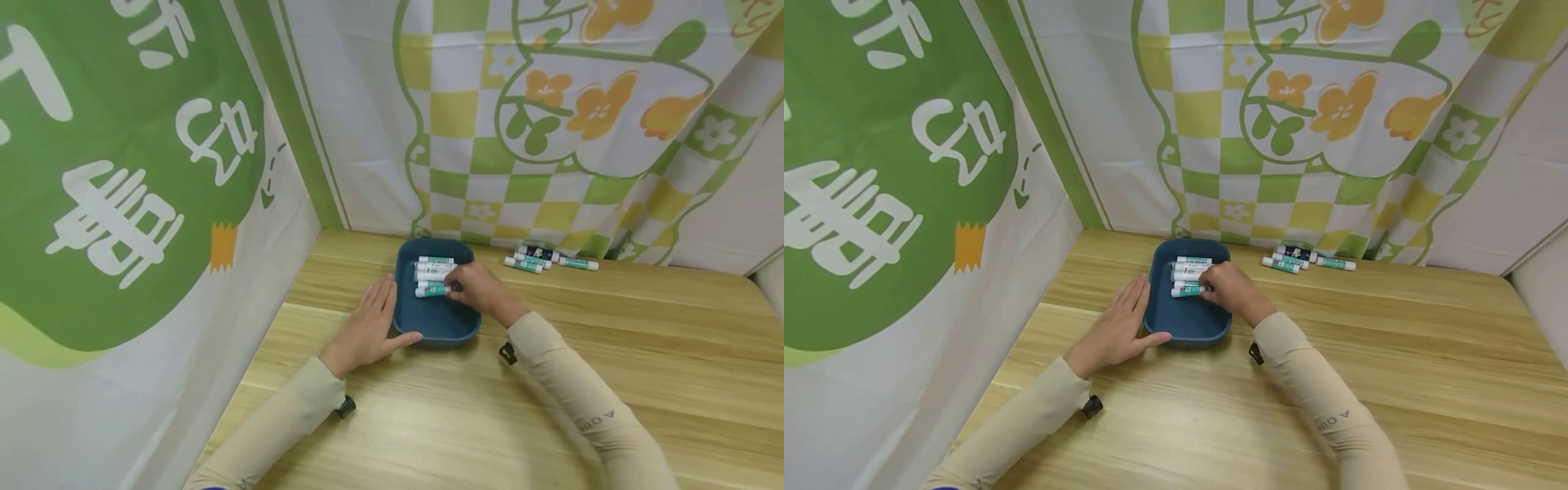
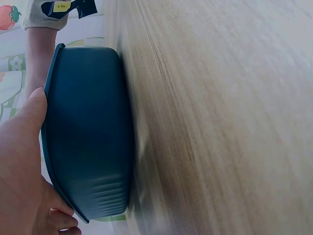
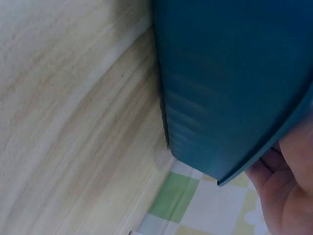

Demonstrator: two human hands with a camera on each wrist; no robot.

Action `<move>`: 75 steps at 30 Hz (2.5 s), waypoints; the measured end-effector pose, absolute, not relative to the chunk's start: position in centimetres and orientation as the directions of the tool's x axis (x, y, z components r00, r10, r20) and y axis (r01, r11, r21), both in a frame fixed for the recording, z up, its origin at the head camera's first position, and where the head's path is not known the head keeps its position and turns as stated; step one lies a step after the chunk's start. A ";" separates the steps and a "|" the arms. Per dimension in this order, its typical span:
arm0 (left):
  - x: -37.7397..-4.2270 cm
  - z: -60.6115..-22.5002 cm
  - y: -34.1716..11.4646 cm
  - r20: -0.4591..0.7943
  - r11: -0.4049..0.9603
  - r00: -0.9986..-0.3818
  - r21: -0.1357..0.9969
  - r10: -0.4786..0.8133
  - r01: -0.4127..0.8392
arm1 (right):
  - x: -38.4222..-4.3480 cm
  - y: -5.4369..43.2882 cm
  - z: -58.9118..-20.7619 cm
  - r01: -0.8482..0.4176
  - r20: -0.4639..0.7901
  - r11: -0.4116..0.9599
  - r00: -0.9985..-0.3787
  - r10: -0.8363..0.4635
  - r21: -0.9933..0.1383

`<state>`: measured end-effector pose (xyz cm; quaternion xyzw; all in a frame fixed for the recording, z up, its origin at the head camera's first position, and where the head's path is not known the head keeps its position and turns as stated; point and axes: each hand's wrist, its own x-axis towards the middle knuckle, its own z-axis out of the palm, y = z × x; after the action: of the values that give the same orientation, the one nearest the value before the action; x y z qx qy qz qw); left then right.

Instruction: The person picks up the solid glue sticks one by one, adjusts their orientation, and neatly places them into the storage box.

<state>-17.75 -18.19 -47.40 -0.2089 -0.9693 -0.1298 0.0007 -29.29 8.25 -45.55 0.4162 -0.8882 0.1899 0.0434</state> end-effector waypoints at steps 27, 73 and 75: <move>-17.8 -47.4 -18.0 0.061 0.875 -0.912 0.263 0.405 0.406 | -28.1 5.9 -45.7 -0.627 0.072 0.778 -0.779 -0.623 -0.047; -17.8 -47.4 -18.2 0.057 0.883 -0.914 0.241 0.402 0.403 | -32.3 23.3 -46.1 -0.443 0.174 0.818 -0.897 -0.407 -0.368; -17.8 -47.4 -18.2 0.054 0.884 -0.915 0.240 0.401 0.401 | -32.5 23.6 -46.4 -0.441 0.183 0.827 -0.897 -0.402 -0.349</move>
<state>-17.85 -18.15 -47.39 -0.2066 -0.9705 -0.1240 0.0013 -32.52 23.59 -46.44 0.2209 -0.9543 0.1947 0.0509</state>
